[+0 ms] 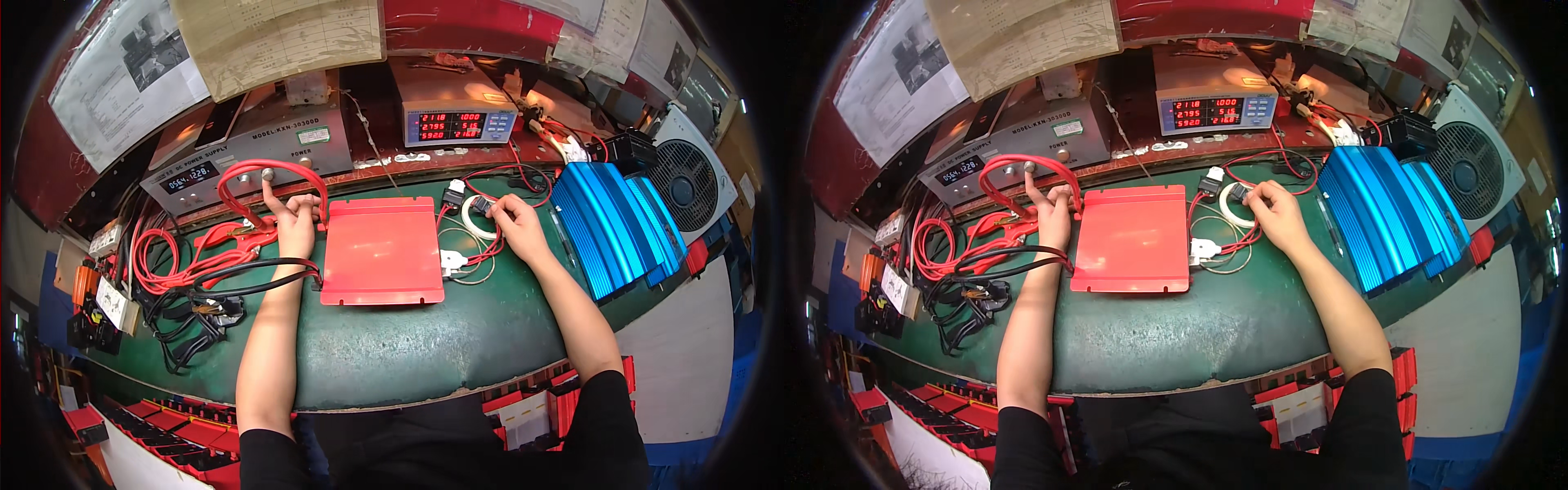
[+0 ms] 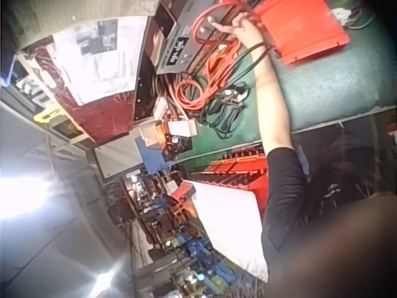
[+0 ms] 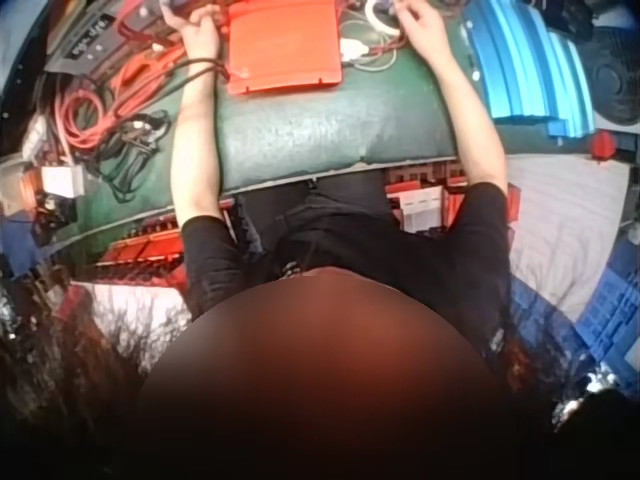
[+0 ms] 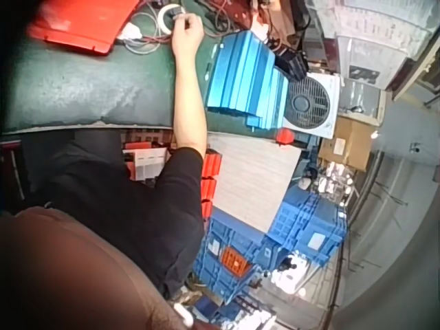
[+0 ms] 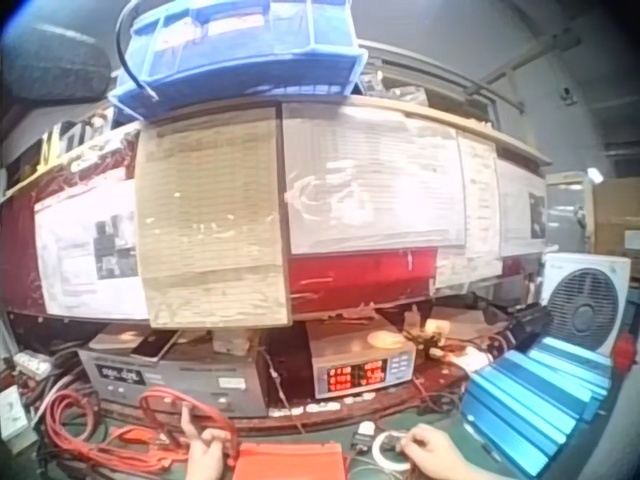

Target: Testing and inspecting electronic units at a factory workbench.

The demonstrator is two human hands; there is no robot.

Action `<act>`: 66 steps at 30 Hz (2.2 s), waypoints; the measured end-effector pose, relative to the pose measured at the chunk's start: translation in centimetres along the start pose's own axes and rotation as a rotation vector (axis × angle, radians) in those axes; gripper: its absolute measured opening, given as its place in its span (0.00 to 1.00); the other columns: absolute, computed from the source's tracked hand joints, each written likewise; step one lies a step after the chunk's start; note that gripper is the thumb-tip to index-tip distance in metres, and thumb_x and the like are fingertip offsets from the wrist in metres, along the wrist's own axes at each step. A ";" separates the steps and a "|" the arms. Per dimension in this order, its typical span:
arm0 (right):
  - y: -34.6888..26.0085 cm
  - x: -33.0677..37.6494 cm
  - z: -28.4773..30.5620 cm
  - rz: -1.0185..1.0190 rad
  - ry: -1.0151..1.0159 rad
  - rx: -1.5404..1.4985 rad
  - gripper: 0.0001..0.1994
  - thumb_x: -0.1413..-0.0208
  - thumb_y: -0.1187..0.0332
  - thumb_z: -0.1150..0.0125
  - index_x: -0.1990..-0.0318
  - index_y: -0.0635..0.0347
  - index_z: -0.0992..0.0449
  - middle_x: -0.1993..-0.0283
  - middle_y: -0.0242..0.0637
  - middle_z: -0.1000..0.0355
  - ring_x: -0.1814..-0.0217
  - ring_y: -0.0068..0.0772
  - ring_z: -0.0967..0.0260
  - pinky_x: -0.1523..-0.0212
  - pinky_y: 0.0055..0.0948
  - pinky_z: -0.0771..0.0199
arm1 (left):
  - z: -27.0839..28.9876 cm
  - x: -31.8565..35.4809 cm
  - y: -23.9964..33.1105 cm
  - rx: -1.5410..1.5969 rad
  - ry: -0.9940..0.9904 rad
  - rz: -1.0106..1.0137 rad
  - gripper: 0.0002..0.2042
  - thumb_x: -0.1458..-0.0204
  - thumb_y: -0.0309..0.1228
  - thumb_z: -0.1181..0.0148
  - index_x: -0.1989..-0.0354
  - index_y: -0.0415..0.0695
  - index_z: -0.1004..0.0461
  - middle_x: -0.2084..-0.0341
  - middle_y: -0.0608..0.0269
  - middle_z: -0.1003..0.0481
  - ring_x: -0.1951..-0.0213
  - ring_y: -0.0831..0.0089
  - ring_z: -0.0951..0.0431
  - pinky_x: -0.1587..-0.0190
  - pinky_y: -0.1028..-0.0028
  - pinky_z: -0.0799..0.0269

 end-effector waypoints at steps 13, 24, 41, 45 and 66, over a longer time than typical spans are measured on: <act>0.1 -0.1 -0.1 -0.018 -0.006 0.033 0.09 0.38 0.68 0.44 0.68 0.64 0.24 0.68 0.30 0.34 0.71 0.18 0.39 0.69 0.21 0.40 | 0.0 0.0 -0.1 0.012 -0.002 -0.006 0.41 0.37 0.24 0.51 0.28 0.51 0.78 0.68 0.58 0.23 0.71 0.76 0.25 0.63 0.77 0.26; 0.5 -0.1 -0.1 -0.010 -0.005 0.048 0.09 0.38 0.69 0.44 0.68 0.64 0.24 0.68 0.29 0.35 0.73 0.17 0.39 0.71 0.20 0.40 | -0.1 0.0 -0.1 0.001 0.000 0.013 0.41 0.37 0.24 0.51 0.28 0.51 0.78 0.68 0.59 0.23 0.71 0.77 0.25 0.63 0.77 0.27; 0.2 -0.1 -0.2 -0.003 -0.012 0.051 0.09 0.38 0.69 0.44 0.68 0.65 0.24 0.68 0.30 0.33 0.70 0.19 0.37 0.68 0.22 0.39 | -0.1 0.0 -0.1 0.021 -0.001 0.000 0.41 0.37 0.24 0.51 0.29 0.50 0.78 0.67 0.58 0.23 0.72 0.76 0.25 0.63 0.77 0.27; 0.1 0.0 -0.2 -0.028 -0.021 0.064 0.09 0.39 0.69 0.44 0.68 0.65 0.23 0.67 0.31 0.33 0.68 0.19 0.37 0.66 0.22 0.38 | 0.0 0.0 -0.2 0.009 0.002 0.004 0.41 0.37 0.24 0.51 0.29 0.50 0.78 0.68 0.58 0.23 0.72 0.76 0.25 0.63 0.77 0.26; -0.4 0.1 -0.4 -0.044 -0.042 0.074 0.09 0.39 0.68 0.43 0.67 0.64 0.23 0.67 0.32 0.33 0.67 0.21 0.36 0.65 0.23 0.38 | 0.0 0.0 -0.1 -0.003 -0.006 -0.010 0.42 0.38 0.23 0.51 0.29 0.50 0.78 0.67 0.58 0.23 0.71 0.76 0.25 0.63 0.77 0.26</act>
Point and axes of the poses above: each hand's wrist, its own x-axis away from the middle knuckle, its own z-axis out of the back of the hand, y = z × x, the point moved 9 cm from there along -x, towards the middle knuckle
